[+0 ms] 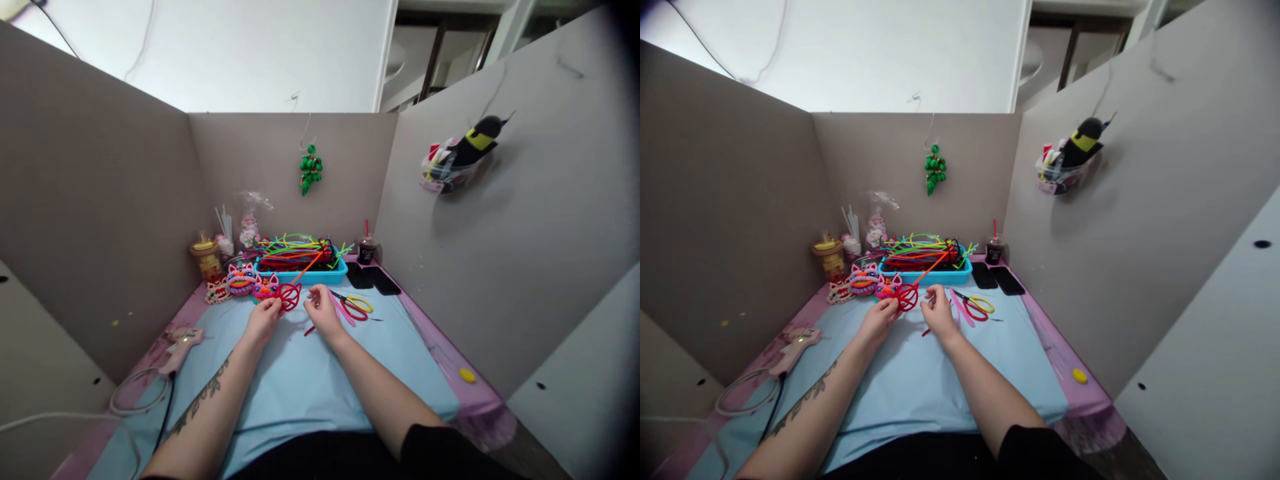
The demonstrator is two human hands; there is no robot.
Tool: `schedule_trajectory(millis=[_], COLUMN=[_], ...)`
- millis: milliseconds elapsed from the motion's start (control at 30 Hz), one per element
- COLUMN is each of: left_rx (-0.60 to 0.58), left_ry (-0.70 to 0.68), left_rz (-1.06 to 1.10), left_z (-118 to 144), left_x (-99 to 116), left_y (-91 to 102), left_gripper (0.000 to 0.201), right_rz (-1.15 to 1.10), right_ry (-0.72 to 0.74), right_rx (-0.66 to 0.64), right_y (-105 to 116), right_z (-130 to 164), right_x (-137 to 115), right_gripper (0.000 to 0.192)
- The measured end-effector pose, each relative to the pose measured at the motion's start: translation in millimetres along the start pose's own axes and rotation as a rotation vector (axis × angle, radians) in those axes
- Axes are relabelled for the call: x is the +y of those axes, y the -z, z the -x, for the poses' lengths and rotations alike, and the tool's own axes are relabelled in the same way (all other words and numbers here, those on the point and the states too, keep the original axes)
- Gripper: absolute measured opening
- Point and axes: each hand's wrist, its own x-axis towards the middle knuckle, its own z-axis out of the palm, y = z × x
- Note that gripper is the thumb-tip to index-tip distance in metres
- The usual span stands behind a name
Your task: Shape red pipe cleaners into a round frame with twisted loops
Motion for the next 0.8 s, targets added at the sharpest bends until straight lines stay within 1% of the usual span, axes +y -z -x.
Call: schedule_trajectory(millis=[33, 100, 167, 233, 300, 467, 533, 633, 800], left_rx=[0.029, 0.070, 0.079, 0.069, 0.061, 0.023, 0.004, -0.003, 0.017], left_ry=[0.005, 0.011, 0.018, 0.025, 0.022, 0.008, 0.006, 0.009, -0.014], left_rz=[0.027, 0.077, 0.111, 0.128, 0.141, 0.095, 0.065, 0.055, 0.047], left_z=[-0.2, 0.5, 2.1, 3.7, 5.1, 7.4, 8.1, 9.0, 7.9], left_x=[1.0, 3.3, 5.0, 5.8, 5.7, 4.4, 4.0, 3.6, 3.0], left_y=[0.0, -0.7, -2.3, -4.0, -5.3, -6.6, -7.0, -7.5, -6.0], left_gripper=[0.030, 0.031, 0.032, 0.031, 0.030, 0.029, 0.029, 0.029, 0.030], right_rz=[0.012, 0.046, 0.084, 0.104, 0.104, 0.151, 0.196, 0.244, 0.245], right_ry=[-0.003, 0.030, 0.110, 0.197, 0.228, 0.118, 0.113, 0.150, 0.214], right_rx=[-0.017, -0.112, -0.213, -0.255, -0.265, -0.296, -0.306, -0.289, -0.279], right_y=[-0.9, -3.0, -5.6, -8.8, -11.8, -16.8, -17.7, -17.5, -15.4], right_z=[1.0, 4.0, 8.2, 13.1, 17.8, 25.1, 25.5, 24.6, 24.8], right_x=[-0.1, -1.5, -4.1, -7.2, -9.7, -8.8, -6.8, -5.3, -9.1], right_gripper=[0.025, 0.012, 0.014, 0.017, 0.021, 0.035, 0.038, 0.037, 0.027])
